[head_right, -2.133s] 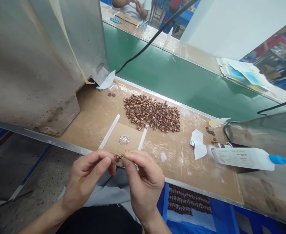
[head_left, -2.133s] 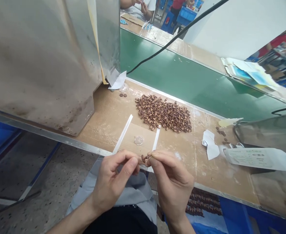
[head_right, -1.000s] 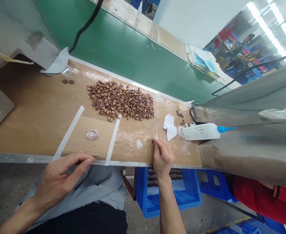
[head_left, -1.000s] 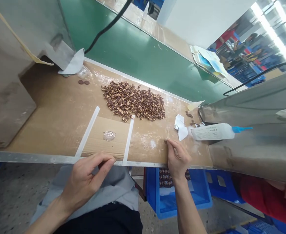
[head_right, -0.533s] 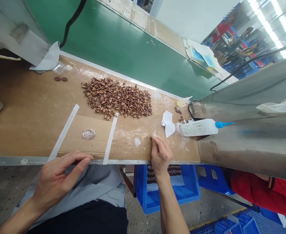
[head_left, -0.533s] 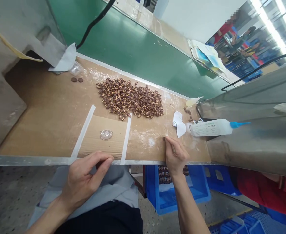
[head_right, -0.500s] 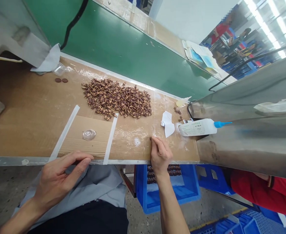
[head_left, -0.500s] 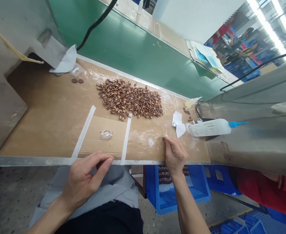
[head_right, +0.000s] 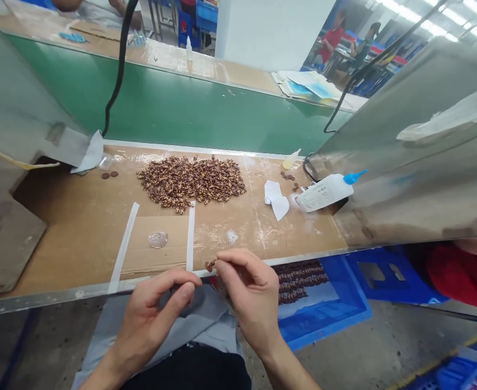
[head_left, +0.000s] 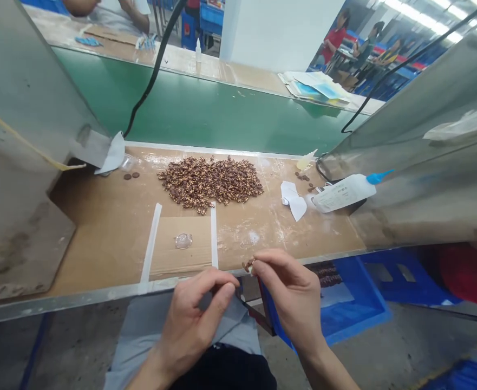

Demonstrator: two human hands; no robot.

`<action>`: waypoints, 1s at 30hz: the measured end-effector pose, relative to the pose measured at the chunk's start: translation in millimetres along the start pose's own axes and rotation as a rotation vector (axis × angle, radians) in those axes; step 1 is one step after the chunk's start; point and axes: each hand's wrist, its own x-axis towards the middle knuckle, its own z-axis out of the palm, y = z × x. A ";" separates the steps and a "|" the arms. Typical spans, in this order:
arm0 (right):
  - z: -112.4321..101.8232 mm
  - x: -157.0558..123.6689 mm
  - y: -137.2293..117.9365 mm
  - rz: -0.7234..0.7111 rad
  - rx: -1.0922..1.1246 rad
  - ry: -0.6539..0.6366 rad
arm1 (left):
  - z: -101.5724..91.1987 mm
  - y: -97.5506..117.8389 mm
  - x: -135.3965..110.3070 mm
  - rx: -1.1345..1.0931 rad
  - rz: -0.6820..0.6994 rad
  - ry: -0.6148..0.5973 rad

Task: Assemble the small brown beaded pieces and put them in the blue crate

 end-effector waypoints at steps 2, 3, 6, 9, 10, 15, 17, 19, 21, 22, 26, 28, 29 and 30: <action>5.1 -6.3 -9.2 0.023 0.046 -0.035 | 4.0 5.8 1.9 -0.024 -0.018 -0.021; 6.1 -8.1 -11.4 0.037 0.058 -0.049 | 4.9 7.4 2.3 -0.032 -0.025 -0.027; 6.4 -10.3 -13.9 0.068 0.076 -0.063 | 5.5 9.7 2.2 -0.042 -0.036 -0.038; 6.5 -10.4 -15.1 0.062 0.081 -0.048 | 5.6 10.5 1.1 -0.036 -0.045 -0.039; 6.8 -10.2 -15.2 0.058 0.082 -0.040 | 5.9 10.7 0.7 -0.035 -0.048 -0.040; 7.7 -8.7 -14.0 0.038 0.105 -0.016 | 7.9 12.4 -0.5 -0.028 -0.091 -0.061; 7.4 -7.6 -13.8 0.032 0.108 -0.009 | 9.0 14.1 0.5 -0.011 -0.112 -0.057; 6.8 -6.6 -13.7 0.030 0.112 0.000 | 10.4 16.2 2.3 0.002 -0.119 -0.047; 5.9 -6.1 -13.0 0.030 0.117 0.009 | 12.0 18.1 4.4 0.015 -0.112 -0.035; 5.4 -6.0 -12.1 0.029 0.121 0.014 | 12.8 18.8 5.4 0.022 -0.107 -0.031; 5.5 -6.0 -7.3 0.031 0.141 0.024 | 15.4 20.2 10.3 0.048 -0.091 -0.025; 7.6 -6.0 -6.9 0.044 0.155 0.029 | 16.0 20.5 13.6 0.070 -0.075 -0.030; 8.6 -6.0 -7.4 0.056 0.163 0.031 | 15.9 20.6 15.3 0.087 -0.060 -0.036; 8.6 -6.1 -8.1 0.070 0.173 0.029 | 15.5 20.5 16.9 0.110 -0.039 -0.044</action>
